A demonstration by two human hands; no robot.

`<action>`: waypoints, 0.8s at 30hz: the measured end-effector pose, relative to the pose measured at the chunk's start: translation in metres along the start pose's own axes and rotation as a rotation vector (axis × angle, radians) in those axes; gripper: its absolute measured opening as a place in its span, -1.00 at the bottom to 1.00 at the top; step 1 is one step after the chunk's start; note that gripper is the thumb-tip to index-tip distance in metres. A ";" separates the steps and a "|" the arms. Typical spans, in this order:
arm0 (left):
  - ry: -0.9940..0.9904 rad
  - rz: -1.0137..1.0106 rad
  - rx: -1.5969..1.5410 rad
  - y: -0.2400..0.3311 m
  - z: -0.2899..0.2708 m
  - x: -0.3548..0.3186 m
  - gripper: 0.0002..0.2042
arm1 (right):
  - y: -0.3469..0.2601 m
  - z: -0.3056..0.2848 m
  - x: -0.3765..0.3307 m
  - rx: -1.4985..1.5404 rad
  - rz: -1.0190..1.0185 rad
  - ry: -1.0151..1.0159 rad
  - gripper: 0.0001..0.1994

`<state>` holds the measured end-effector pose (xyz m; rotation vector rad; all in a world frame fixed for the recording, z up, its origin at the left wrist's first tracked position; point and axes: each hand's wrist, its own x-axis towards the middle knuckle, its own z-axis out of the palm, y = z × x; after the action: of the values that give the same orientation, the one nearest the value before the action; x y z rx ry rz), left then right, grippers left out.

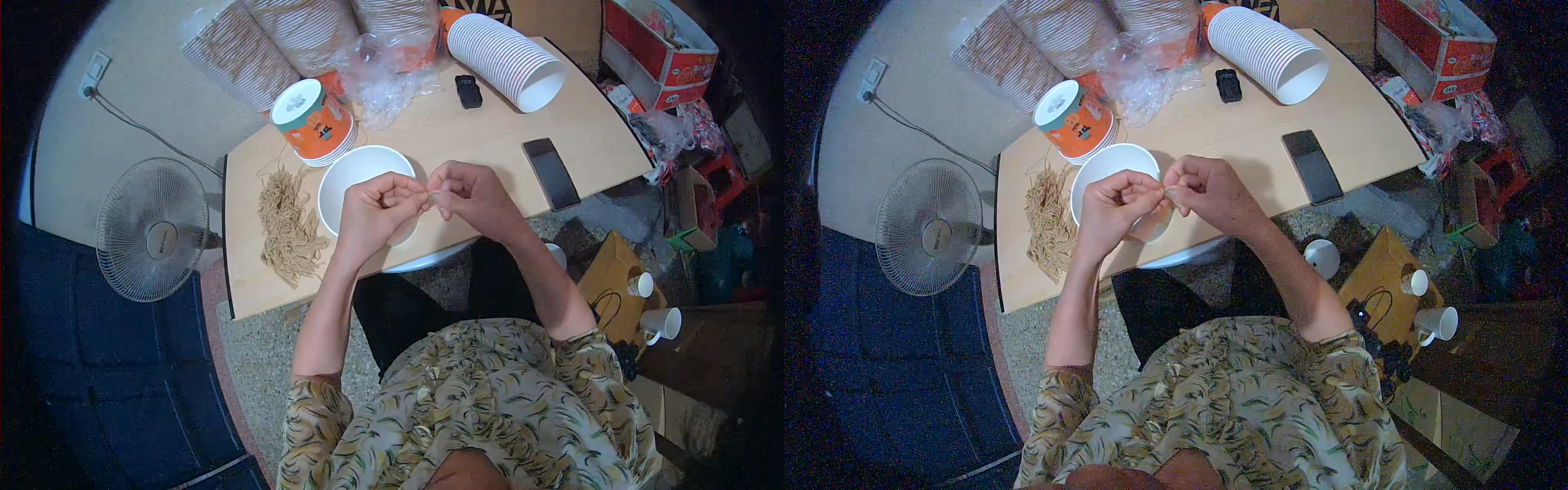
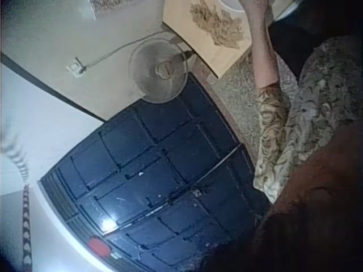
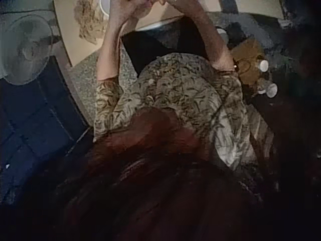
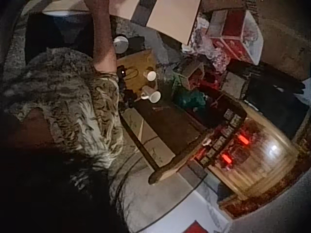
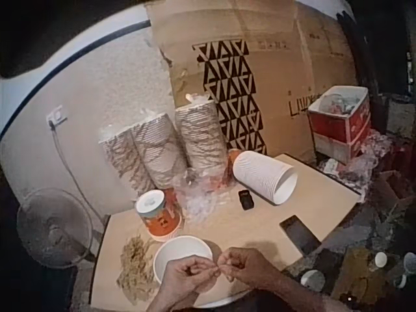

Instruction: Preparing and securing paper bowls with rubber bands for packaging.

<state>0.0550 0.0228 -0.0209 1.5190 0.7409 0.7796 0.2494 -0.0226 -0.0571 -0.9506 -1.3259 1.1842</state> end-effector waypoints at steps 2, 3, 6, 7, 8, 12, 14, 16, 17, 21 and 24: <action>-0.022 -0.012 -0.035 0.000 -0.001 -0.001 -0.90 | -0.003 0.000 -0.001 0.029 0.024 -0.021 -0.90; -0.022 -0.013 -0.034 -0.001 -0.001 -0.001 -0.90 | -0.005 0.001 -0.002 0.030 0.024 -0.022 -0.90; -0.005 0.010 -0.094 -0.005 0.000 -0.001 -0.89 | -0.006 0.007 -0.007 0.081 0.073 0.044 -0.87; 0.017 0.004 -0.107 -0.006 0.001 0.000 -0.89 | -0.005 0.009 -0.008 0.194 0.111 0.079 -0.85; 0.040 -0.002 -0.120 -0.007 0.003 0.000 -0.89 | -0.004 0.010 -0.009 0.306 0.148 0.115 -0.84; 0.048 0.022 -0.148 -0.011 0.005 0.001 -0.88 | 0.008 0.011 -0.011 0.515 0.160 0.102 -0.84; 0.038 0.034 -0.162 -0.011 0.004 0.002 -0.88 | 0.007 0.011 -0.011 0.507 0.207 0.208 -0.84; 0.035 0.032 -0.161 -0.012 0.003 0.002 -0.87 | 0.000 0.010 -0.011 0.479 0.216 0.221 -0.85; 0.034 0.031 -0.160 -0.012 0.002 0.002 -0.87 | -0.003 0.009 -0.011 0.452 0.225 0.233 -0.86; 0.030 0.014 -0.161 -0.012 0.001 0.003 -0.88 | -0.006 0.009 -0.009 0.262 0.102 0.177 -0.88; 0.025 0.000 -0.148 -0.013 0.000 0.004 -0.89 | -0.006 0.009 -0.008 0.123 0.031 0.161 -0.89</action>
<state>0.0569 0.0275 -0.0334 1.3783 0.6863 0.8371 0.2420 -0.0330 -0.0524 -0.9598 -1.1021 1.1736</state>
